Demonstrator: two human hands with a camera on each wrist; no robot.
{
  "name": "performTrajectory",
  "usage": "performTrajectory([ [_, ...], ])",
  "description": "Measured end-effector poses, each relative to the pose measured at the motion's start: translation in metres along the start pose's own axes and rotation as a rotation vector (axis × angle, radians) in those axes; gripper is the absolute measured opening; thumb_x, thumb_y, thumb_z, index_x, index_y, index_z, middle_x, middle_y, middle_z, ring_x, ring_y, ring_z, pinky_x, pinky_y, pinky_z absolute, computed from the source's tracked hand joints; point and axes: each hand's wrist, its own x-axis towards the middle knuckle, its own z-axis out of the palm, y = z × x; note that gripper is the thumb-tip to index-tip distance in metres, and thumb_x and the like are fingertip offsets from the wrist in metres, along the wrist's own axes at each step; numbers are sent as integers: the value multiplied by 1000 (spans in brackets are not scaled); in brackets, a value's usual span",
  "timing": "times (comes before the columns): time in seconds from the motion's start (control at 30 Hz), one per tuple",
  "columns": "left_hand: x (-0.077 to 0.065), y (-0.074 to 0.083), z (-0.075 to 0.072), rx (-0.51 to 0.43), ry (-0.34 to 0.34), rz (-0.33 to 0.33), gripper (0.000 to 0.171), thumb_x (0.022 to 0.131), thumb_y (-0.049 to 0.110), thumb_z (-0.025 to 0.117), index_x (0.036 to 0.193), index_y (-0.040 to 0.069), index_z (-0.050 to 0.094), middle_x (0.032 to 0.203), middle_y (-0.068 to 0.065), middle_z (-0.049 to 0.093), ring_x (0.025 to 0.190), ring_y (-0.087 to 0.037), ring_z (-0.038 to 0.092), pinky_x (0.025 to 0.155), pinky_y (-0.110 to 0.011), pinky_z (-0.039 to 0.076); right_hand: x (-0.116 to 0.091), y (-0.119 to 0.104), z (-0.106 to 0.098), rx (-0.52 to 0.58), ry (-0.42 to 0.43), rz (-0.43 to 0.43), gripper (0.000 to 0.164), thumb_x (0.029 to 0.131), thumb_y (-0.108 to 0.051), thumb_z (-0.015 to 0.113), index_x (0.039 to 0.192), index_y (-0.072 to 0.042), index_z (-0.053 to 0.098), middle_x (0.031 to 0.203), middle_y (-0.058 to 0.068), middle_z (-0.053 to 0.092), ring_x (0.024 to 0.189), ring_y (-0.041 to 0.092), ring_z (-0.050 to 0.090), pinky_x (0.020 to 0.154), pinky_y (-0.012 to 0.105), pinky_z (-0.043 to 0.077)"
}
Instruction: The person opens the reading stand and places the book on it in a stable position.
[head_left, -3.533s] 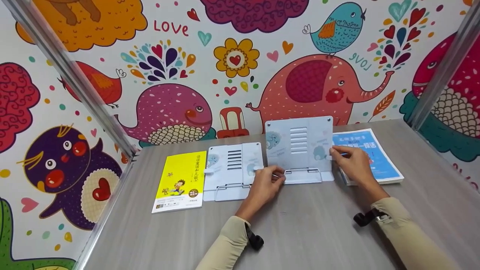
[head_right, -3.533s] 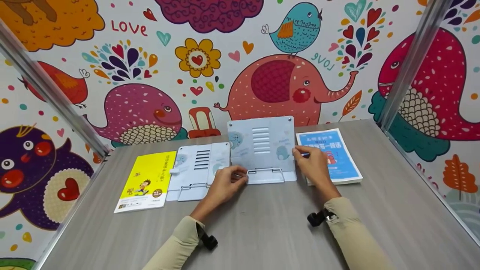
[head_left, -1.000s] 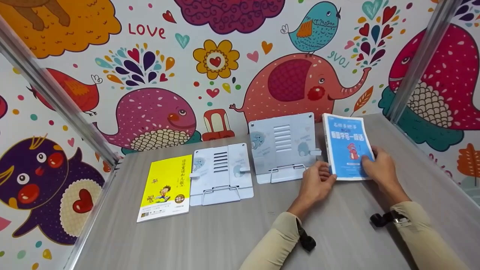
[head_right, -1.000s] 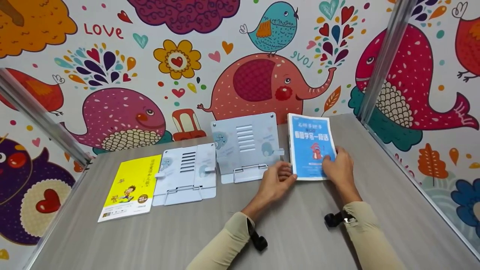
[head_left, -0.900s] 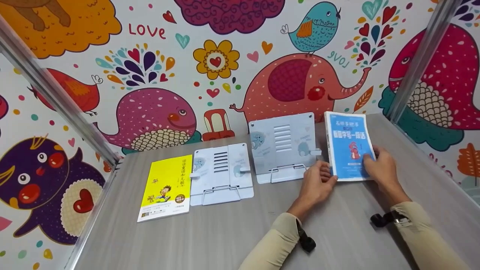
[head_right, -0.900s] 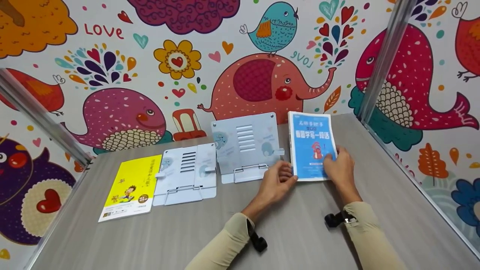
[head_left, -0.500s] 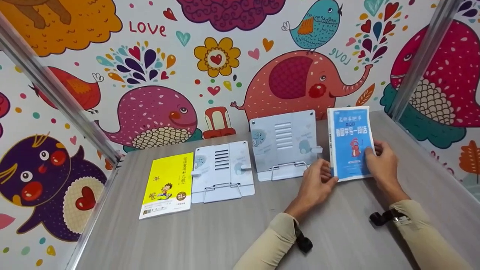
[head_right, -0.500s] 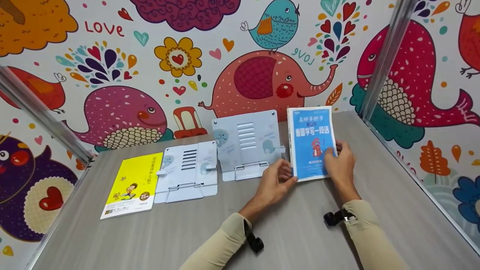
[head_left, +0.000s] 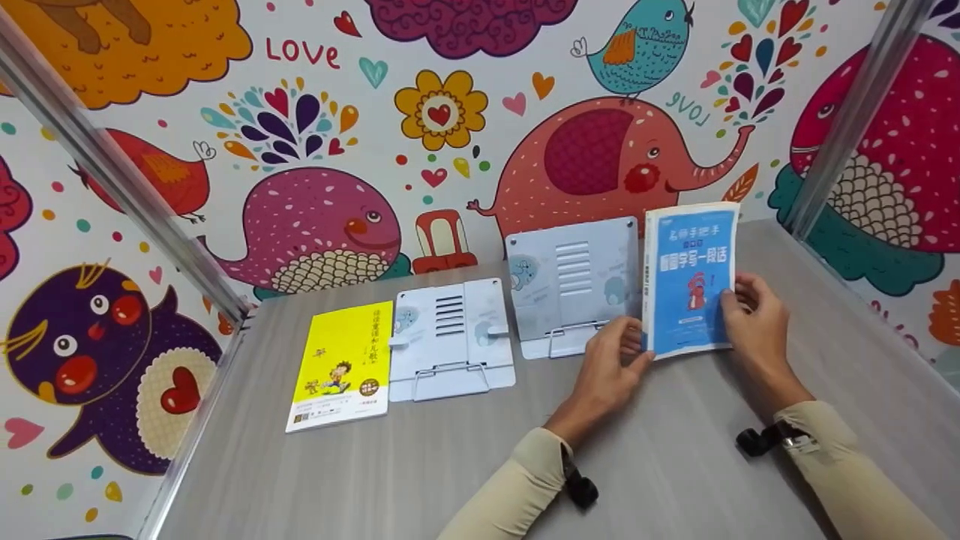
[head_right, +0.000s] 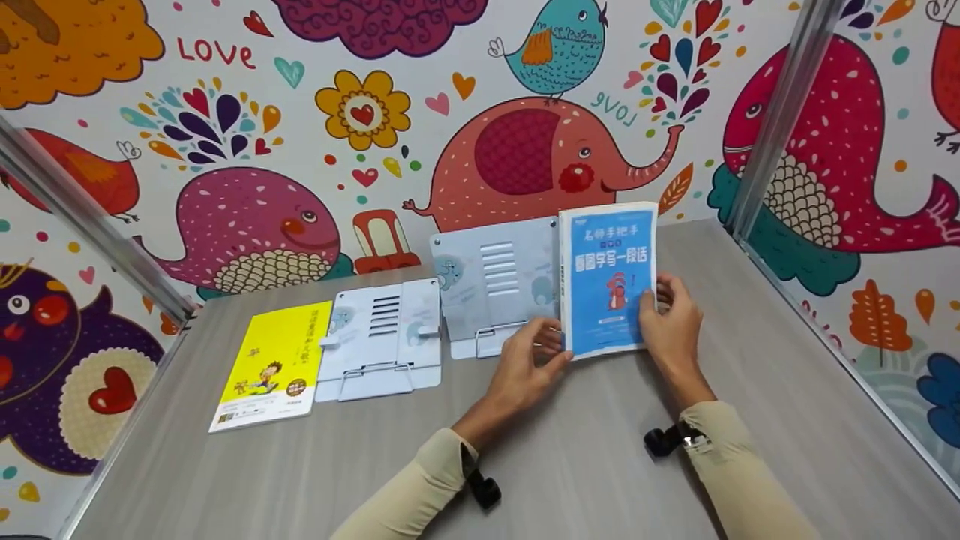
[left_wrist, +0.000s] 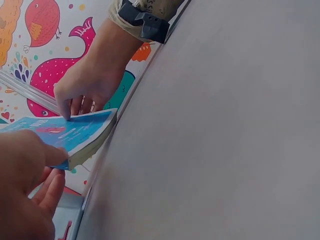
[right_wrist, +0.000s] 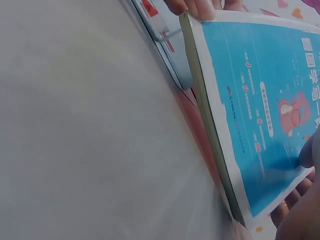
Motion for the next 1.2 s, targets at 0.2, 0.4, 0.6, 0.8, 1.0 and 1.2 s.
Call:
performTrajectory([
  [0.2, -11, -9, -28, -7, 32, -8, 34, 97, 6, 81, 128, 10, 68, 116, -4, 73, 100, -7, 70, 91, -19, 61, -11, -10, 13, 8, -51, -61, 52, 115, -36, 48, 161, -14, 50, 154, 16, 61, 138, 31, 56, 124, 53, 46],
  [0.4, -19, -19, -54, -16, 77, 0, 34, 97, 3, 79, 129, 9, 70, 117, -7, 74, 101, -10, 73, 92, -22, 62, -22, -22, 26, 11, -110, -72, 56, 115, -37, 49, 166, -17, 44, 158, 14, 58, 144, 32, 54, 124, 58, 44],
  [0.6, -26, -27, -76, -16, 112, -16, 33, 98, 4, 78, 130, 11, 71, 119, -6, 73, 103, -11, 73, 92, -23, 62, -31, -32, 40, -20, -117, -172, 51, 115, -29, 50, 164, -13, 48, 153, 15, 64, 142, 35, 60, 119, 52, 51],
  [0.8, -29, -31, -94, 1, 140, -39, 34, 98, 5, 78, 131, 14, 71, 120, -3, 73, 105, -9, 73, 95, -22, 61, -35, -41, 50, -1, -125, -238, 49, 115, -22, 53, 162, -13, 51, 151, 14, 66, 138, 33, 65, 110, 22, 55],
  [1.0, -27, -33, -102, 16, 188, -29, 37, 100, 7, 77, 135, 14, 70, 126, -4, 72, 108, -11, 73, 98, -23, 61, -34, -52, 56, 27, -111, -286, 48, 113, -20, 57, 160, -16, 54, 153, 11, 66, 134, 33, 68, 103, 13, 53],
  [1.2, -24, -35, -107, 7, 237, -39, 40, 101, 8, 76, 140, 13, 68, 130, -5, 70, 110, -13, 73, 100, -26, 61, -32, -62, 64, 35, -101, -306, 49, 113, -20, 58, 161, -18, 52, 159, 6, 62, 138, 33, 66, 109, 27, 57],
])
